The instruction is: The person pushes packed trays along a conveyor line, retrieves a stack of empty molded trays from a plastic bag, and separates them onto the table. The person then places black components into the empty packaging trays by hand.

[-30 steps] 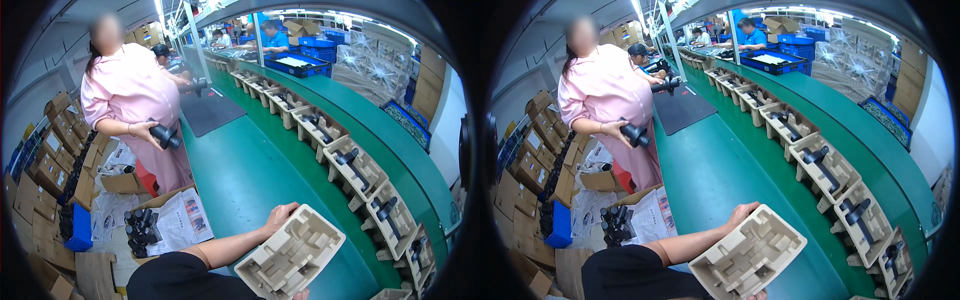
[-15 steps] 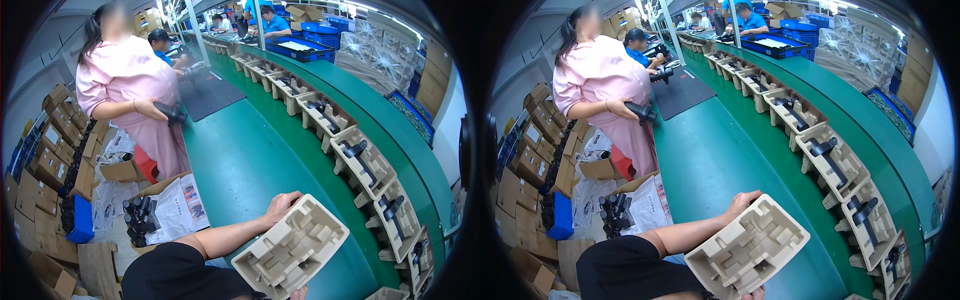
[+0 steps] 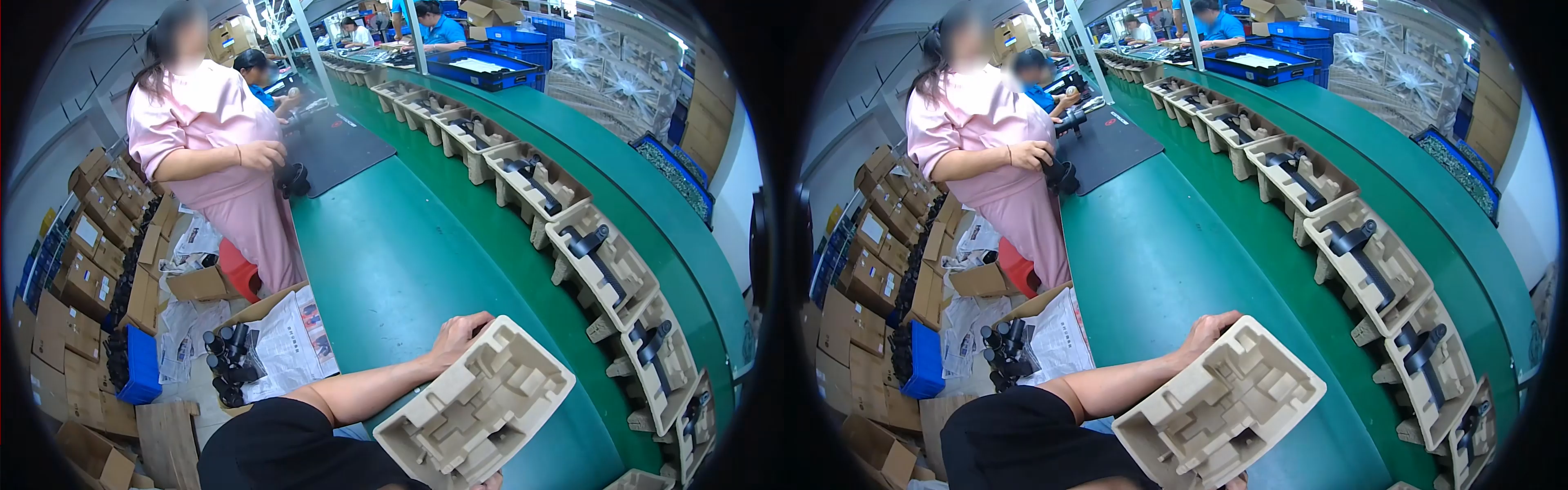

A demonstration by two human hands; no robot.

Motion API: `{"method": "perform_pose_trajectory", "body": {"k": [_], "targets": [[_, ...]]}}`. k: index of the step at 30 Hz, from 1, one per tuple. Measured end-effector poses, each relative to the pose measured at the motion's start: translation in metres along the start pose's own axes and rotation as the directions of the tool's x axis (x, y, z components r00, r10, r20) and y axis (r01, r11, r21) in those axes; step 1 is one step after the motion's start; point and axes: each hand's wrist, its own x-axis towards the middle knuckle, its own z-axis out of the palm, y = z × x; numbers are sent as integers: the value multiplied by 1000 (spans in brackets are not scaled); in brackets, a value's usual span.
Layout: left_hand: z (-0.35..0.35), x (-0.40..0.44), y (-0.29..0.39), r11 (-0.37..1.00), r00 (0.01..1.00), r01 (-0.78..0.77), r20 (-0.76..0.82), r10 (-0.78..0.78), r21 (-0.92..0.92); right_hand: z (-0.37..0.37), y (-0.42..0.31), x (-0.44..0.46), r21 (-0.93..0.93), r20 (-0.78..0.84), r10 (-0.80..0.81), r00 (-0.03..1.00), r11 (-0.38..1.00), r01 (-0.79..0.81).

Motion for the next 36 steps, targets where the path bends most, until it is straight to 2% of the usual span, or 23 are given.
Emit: {"method": "perform_pose_trajectory", "body": {"k": [7, 10, 11, 14, 18, 22, 26, 31, 35, 36], "targets": [[-6, 3, -1, 1000, 1000, 4, 17, -5, 4, 5, 7, -1, 114, -54, 66, 996, 992, -60], [-8, 3, -2, 1000, 1000, 5, 27, -5, 8, 1, 12, 2, 85, 74, 27, 997, 996, -34], [-9, 4, -1, 1000, 1000, 6, 30, -6, 2, 6, 12, 2, 89, 71, 35, 997, 995, -41], [-12, 5, -3, 1000, 999, 7, 38, -7, -8, 27, 2, 8, 509, -193, 95, 977, 860, 17], [-14, 8, -6, 1000, 999, -11, 35, 12, -26, 25, -7, 16, 575, -229, 153, 961, 818, 6], [-16, 9, -8, 999, 999, -13, 37, 14, -39, 21, -3, 10, 553, -114, 186, 976, 828, -93], [-20, 12, -12, 999, 999, -4, 46, 6, -45, 15, 6, 12, 485, 9, 140, 990, 865, -127], [-22, 15, -13, 999, 999, -1, 51, 4, -52, 15, 1, 15, 496, 24, 168, 985, 854, -158], [-24, 16, -17, 999, 999, -5, 45, 8, -48, 18, -5, 18, 499, -32, 220, 975, 849, -175], [-25, 17, -17, 999, 999, -9, 44, 11, -45, 15, -1, 19, 417, -22, 183, 983, 895, -157]]}}
